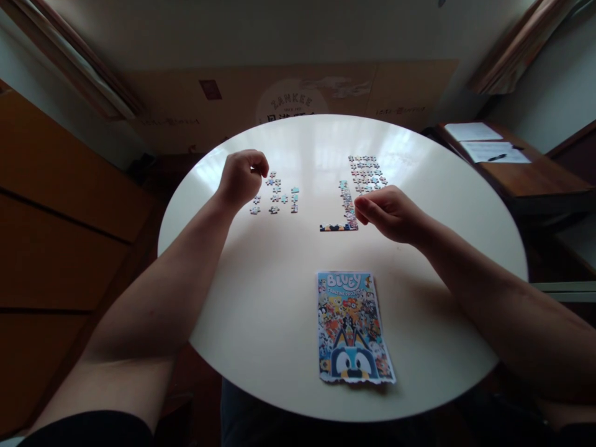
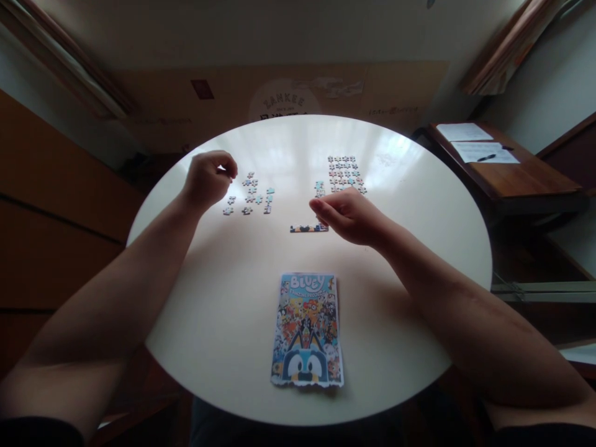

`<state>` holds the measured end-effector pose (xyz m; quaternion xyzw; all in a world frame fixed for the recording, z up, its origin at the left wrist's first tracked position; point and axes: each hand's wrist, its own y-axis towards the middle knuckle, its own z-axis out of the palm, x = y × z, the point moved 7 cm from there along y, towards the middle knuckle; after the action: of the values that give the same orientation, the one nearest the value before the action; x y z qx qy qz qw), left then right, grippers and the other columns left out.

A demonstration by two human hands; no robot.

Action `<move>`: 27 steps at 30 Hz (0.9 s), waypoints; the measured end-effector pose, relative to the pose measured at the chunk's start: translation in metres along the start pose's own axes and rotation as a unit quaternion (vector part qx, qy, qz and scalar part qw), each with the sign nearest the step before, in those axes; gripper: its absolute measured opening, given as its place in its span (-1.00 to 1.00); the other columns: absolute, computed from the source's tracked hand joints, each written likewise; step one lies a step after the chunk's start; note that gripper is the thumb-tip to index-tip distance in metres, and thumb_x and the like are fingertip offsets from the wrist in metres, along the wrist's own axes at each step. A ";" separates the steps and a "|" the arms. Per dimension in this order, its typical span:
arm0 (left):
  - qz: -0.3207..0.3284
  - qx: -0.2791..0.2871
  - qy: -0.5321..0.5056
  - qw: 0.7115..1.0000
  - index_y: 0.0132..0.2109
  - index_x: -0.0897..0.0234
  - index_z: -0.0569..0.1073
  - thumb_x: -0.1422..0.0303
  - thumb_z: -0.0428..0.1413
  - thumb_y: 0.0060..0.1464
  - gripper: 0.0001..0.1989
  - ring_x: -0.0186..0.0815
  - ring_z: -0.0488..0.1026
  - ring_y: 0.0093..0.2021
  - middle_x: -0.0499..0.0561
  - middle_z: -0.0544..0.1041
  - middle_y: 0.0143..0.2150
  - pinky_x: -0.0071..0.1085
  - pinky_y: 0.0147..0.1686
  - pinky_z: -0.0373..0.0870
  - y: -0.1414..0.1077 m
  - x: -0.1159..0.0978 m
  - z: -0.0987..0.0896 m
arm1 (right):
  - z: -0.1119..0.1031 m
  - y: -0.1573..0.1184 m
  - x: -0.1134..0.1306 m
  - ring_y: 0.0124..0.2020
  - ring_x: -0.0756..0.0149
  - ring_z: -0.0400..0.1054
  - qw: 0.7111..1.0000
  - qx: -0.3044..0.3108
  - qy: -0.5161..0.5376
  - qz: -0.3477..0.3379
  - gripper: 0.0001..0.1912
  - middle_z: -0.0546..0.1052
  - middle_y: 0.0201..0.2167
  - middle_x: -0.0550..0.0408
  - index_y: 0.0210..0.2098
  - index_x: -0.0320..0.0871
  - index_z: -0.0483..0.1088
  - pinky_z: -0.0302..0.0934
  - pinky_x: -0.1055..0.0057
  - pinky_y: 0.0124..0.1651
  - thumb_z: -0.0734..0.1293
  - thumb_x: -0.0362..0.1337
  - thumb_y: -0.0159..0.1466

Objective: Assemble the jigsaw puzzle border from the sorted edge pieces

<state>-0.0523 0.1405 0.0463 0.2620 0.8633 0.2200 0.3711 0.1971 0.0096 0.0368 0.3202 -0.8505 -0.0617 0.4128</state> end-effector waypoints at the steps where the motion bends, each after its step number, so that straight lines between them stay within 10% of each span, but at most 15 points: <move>1: -0.001 -0.013 0.004 1.000 -0.57 0.28 0.36 0.62 -0.07 -0.23 -0.81 -0.41 0.30 -0.47 -0.09 0.38 -0.55 -0.47 -0.40 0.23 0.001 0.001 -0.002 | 0.000 0.000 0.000 -0.62 0.53 0.06 1.000 -0.001 0.001 0.004 -0.35 0.22 -0.67 0.20 -0.60 -0.17 0.24 -0.04 0.45 -0.49 0.07 0.15 0.44; 11: -0.036 -0.140 -0.028 0.989 -0.53 0.24 0.31 0.66 -0.05 -0.28 -0.78 -0.40 0.29 -0.51 -0.12 0.35 -0.57 -0.46 -0.47 0.20 -0.003 -0.008 -0.030 | 0.000 0.001 0.000 -0.62 0.53 0.12 1.000 -0.011 0.017 -0.011 -0.38 0.27 -0.66 0.20 -0.58 -0.18 0.30 0.01 0.47 -0.48 0.09 0.08 0.46; 24: 0.005 -0.094 0.058 0.994 -0.52 0.24 0.48 0.57 -0.04 -0.10 -0.75 -0.28 0.41 -0.41 -0.02 0.50 -0.48 -0.36 -0.35 0.33 -0.004 -0.016 -0.032 | -0.006 0.001 0.009 -0.60 0.51 0.18 0.995 -0.064 0.024 -0.066 -0.48 0.32 -0.65 0.18 -0.53 -0.18 0.35 0.06 0.50 -0.47 0.11 -0.09 0.49; 27: 0.038 0.009 0.068 0.997 -0.43 0.23 0.56 0.55 0.01 -0.04 -0.75 -0.29 0.41 -0.41 0.01 0.56 -0.37 -0.36 -0.36 0.32 -0.003 -0.024 -0.019 | -0.006 0.002 0.010 -0.58 0.51 0.22 0.996 -0.057 0.018 -0.063 -0.49 0.35 -0.63 0.17 -0.53 -0.18 0.33 0.09 0.51 -0.45 0.12 -0.10 0.48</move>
<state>-0.0533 0.1195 0.0690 0.2822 0.8778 0.2433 0.3010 0.1961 0.0058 0.0483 0.3501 -0.8159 -0.1305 0.4413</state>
